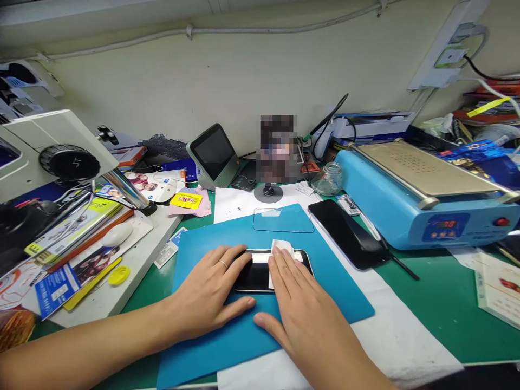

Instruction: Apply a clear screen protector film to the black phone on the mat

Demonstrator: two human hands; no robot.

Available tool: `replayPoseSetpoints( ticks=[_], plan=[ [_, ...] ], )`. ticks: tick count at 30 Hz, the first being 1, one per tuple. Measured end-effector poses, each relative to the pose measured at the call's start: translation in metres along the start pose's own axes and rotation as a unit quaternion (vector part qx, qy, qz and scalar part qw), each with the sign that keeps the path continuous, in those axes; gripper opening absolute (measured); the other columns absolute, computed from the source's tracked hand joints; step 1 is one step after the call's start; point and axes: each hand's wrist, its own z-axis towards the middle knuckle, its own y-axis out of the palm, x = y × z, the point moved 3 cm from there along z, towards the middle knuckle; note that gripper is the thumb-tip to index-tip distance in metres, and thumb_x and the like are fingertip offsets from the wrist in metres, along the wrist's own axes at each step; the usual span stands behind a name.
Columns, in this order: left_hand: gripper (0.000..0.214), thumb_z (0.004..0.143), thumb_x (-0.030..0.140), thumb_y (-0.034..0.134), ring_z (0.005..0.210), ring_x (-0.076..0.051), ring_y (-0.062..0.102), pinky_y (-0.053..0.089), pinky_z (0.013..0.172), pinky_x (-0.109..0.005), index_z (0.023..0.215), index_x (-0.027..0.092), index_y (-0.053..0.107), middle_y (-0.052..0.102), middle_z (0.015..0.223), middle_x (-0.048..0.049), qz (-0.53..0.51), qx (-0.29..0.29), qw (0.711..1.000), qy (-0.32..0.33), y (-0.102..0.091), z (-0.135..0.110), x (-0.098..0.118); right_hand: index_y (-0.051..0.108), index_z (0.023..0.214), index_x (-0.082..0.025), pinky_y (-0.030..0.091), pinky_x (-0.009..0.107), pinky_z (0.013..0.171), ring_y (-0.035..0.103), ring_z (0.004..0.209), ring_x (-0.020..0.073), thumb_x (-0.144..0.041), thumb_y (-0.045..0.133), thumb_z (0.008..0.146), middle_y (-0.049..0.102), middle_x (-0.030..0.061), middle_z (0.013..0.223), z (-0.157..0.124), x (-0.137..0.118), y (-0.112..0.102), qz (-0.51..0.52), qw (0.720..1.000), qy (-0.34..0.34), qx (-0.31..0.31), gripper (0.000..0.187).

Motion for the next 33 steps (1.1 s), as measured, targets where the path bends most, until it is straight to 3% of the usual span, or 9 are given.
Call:
replayPoseSetpoints(
  ticks=[10,18,22,24,27,33],
  plan=[
    [0.057,0.102,0.049,0.052,0.119,-0.035,0.055,0.05,0.099,-0.051,0.143,0.01,0.043,0.05,0.145,-0.0194,0.032,-0.021,0.999,0.014,-0.003,0.002,0.001,0.053,0.141,0.0,0.059,0.046,0.093,0.058,0.13,0.0359,-0.065,0.04,0.097,0.051,0.025,0.148,0.001,0.0,-0.001,0.0,1.0,0.003,-0.002,0.079],
    [0.055,0.102,0.041,0.049,0.13,-0.039,0.05,0.046,0.104,-0.055,0.146,0.01,0.036,0.048,0.148,-0.0228,0.045,0.026,0.999,-0.008,0.004,-0.004,0.003,0.049,0.145,0.0,0.059,0.044,0.097,0.055,0.133,0.0337,-0.061,0.045,0.097,0.047,0.0241,0.15,-0.008,-0.004,-0.008,0.013,1.0,0.001,-0.022,0.078],
    [0.055,0.102,0.04,0.05,0.131,-0.038,0.049,0.045,0.106,-0.055,0.146,0.011,0.036,0.05,0.147,-0.0211,0.033,0.035,0.999,-0.02,0.008,-0.005,0.003,0.053,0.142,-0.001,0.059,0.045,0.096,0.058,0.131,0.0327,-0.046,0.045,0.101,0.049,0.0219,0.149,-0.008,0.001,-0.01,0.024,1.0,0.003,-0.013,0.061],
    [0.056,0.102,0.041,0.049,0.131,-0.038,0.049,0.045,0.107,-0.055,0.147,0.011,0.035,0.05,0.147,-0.0207,0.027,0.032,0.999,-0.023,0.008,-0.005,0.002,0.058,0.138,-0.004,0.058,0.043,0.099,0.06,0.129,0.0286,-0.03,0.042,0.103,0.056,0.018,0.145,-0.006,0.006,-0.011,0.046,0.999,0.01,0.005,0.046],
    [0.056,0.102,0.041,0.049,0.131,-0.039,0.049,0.045,0.106,-0.056,0.147,0.011,0.034,0.049,0.147,-0.0202,0.02,0.03,0.999,-0.027,0.009,-0.005,0.002,0.067,0.127,-0.008,0.056,0.037,0.102,0.065,0.122,0.0228,-0.013,0.04,0.101,0.067,0.0134,0.134,-0.004,0.011,-0.013,0.09,0.995,0.023,0.041,0.037],
    [0.056,0.101,0.039,0.05,0.13,-0.038,0.049,0.045,0.105,-0.055,0.146,0.01,0.035,0.051,0.146,-0.0203,0.01,0.039,0.999,-0.024,0.01,-0.005,0.003,0.074,0.114,-0.011,0.055,0.033,0.103,0.07,0.114,0.0202,-0.009,0.049,0.097,0.075,0.0107,0.12,0.004,-0.007,-0.016,0.155,0.983,0.013,0.099,0.03]
  ],
)
